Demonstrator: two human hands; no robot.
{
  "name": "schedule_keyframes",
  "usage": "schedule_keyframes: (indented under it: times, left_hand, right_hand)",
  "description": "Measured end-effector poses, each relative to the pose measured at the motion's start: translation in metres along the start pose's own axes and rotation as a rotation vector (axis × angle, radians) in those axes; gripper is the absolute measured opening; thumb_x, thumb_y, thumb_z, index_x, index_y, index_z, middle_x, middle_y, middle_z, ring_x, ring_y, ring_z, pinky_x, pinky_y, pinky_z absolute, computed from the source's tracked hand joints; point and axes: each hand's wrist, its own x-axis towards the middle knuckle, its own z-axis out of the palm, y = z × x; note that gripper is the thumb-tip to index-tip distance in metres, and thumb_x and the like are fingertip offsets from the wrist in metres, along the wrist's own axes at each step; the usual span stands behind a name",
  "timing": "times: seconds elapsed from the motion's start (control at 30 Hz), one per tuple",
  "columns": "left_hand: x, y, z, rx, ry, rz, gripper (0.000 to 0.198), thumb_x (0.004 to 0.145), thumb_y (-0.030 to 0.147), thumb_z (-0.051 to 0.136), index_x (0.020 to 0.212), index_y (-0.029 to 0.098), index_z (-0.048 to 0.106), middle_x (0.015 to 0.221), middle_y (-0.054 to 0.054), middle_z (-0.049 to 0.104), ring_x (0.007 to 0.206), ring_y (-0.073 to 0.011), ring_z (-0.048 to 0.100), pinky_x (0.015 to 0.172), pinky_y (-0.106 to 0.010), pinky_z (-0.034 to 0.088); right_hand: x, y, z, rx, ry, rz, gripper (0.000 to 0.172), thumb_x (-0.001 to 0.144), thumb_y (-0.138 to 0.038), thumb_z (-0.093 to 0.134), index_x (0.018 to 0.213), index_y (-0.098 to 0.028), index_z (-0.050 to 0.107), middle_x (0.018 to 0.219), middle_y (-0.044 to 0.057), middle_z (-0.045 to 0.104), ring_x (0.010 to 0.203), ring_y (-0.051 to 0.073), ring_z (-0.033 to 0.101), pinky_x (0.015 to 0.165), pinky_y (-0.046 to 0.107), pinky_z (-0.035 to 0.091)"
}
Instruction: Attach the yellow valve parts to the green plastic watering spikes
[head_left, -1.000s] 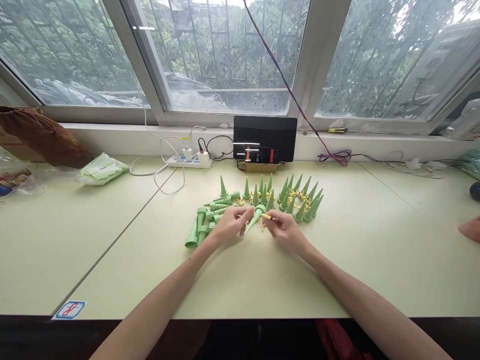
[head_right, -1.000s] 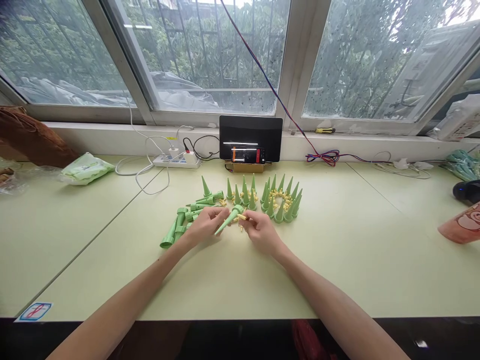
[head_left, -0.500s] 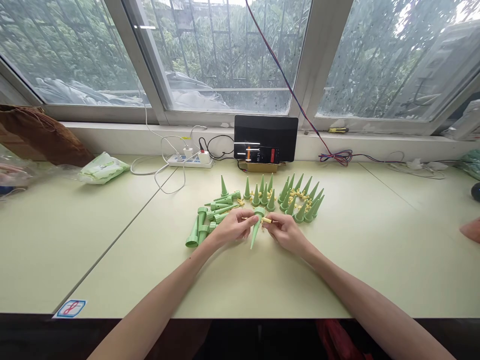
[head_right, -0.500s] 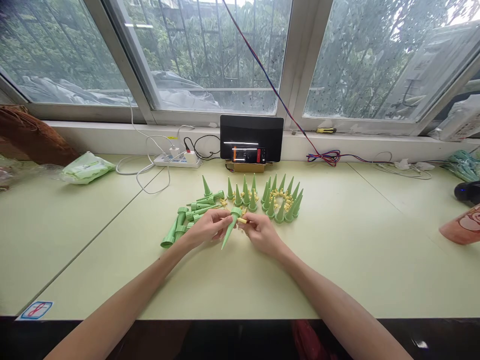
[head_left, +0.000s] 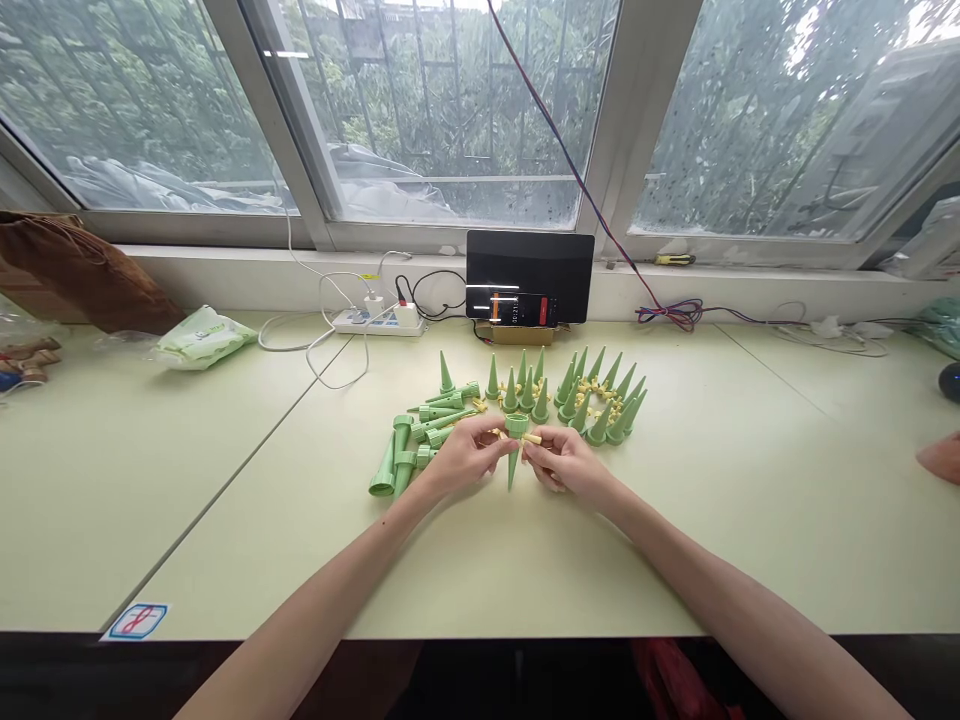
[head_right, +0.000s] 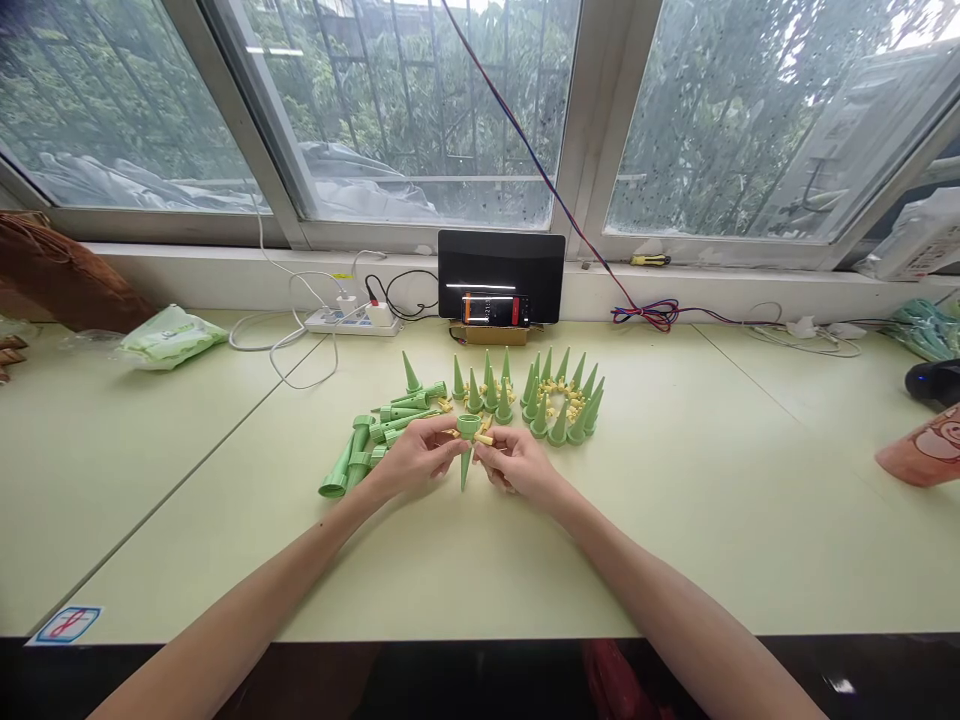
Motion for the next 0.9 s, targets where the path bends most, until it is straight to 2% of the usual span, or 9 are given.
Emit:
schedule_keyframes:
  times: [0.13,0.37,0.53,0.7,0.9]
  left_hand:
    - [0.001,-0.003,0.002,0.037,0.059,0.049,0.032,0.085,0.035,0.068,0.068,0.017,0.048,0.059,0.006,0.041,0.047,-0.0064,0.047,0.046,-0.019,0.037]
    - [0.002,-0.007,0.003,0.168,0.124,0.156,0.038,0.086,0.037,0.067,0.064,0.017,0.044,0.062,0.005,0.040,0.046,-0.0054,0.047,0.046,-0.019,0.039]
    - [0.001,-0.001,0.006,0.097,0.072,0.062,0.030,0.089,0.040,0.064,0.074,0.017,0.050,0.063,0.005,0.047,0.046,-0.0066,0.049,0.045,-0.020,0.039]
    - [0.001,0.001,0.009,-0.057,0.030,-0.010,0.031,0.089,0.046,0.061,0.082,0.018,0.050,0.061,0.005,0.047,0.043,-0.0087,0.050,0.042,-0.022,0.038]
    - [0.001,-0.002,0.013,-0.157,0.043,-0.018,0.036,0.087,0.046,0.065,0.077,0.020,0.043,0.054,0.008,0.043,0.039,-0.0090,0.049,0.041,-0.022,0.035]
  right_hand:
    - [0.002,0.004,-0.002,0.136,-0.052,0.030,0.032,0.090,-0.046,0.066,0.078,-0.017,0.058,0.049,-0.008,0.043,0.038,0.005,0.029,0.038,0.022,0.019]
    - [0.005,0.005,-0.005,0.396,-0.139,0.140,0.030,0.087,-0.040,0.071,0.076,-0.016,0.057,0.057,-0.007,0.042,0.040,0.003,0.031,0.038,0.020,0.015]
    - [0.006,0.005,-0.006,0.494,-0.142,0.132,0.029,0.087,-0.034,0.072,0.073,-0.015,0.056,0.059,-0.007,0.042,0.039,0.002,0.032,0.037,0.019,0.016]
    - [0.006,0.001,-0.005,0.501,-0.112,0.104,0.028,0.089,-0.034,0.070,0.074,-0.015,0.056,0.060,-0.007,0.041,0.040,0.002,0.035,0.037,0.019,0.018]
    - [0.006,0.001,-0.003,0.446,-0.086,0.104,0.033,0.086,-0.036,0.073,0.070,-0.015,0.053,0.060,-0.007,0.041,0.040,0.003,0.036,0.037,0.019,0.017]
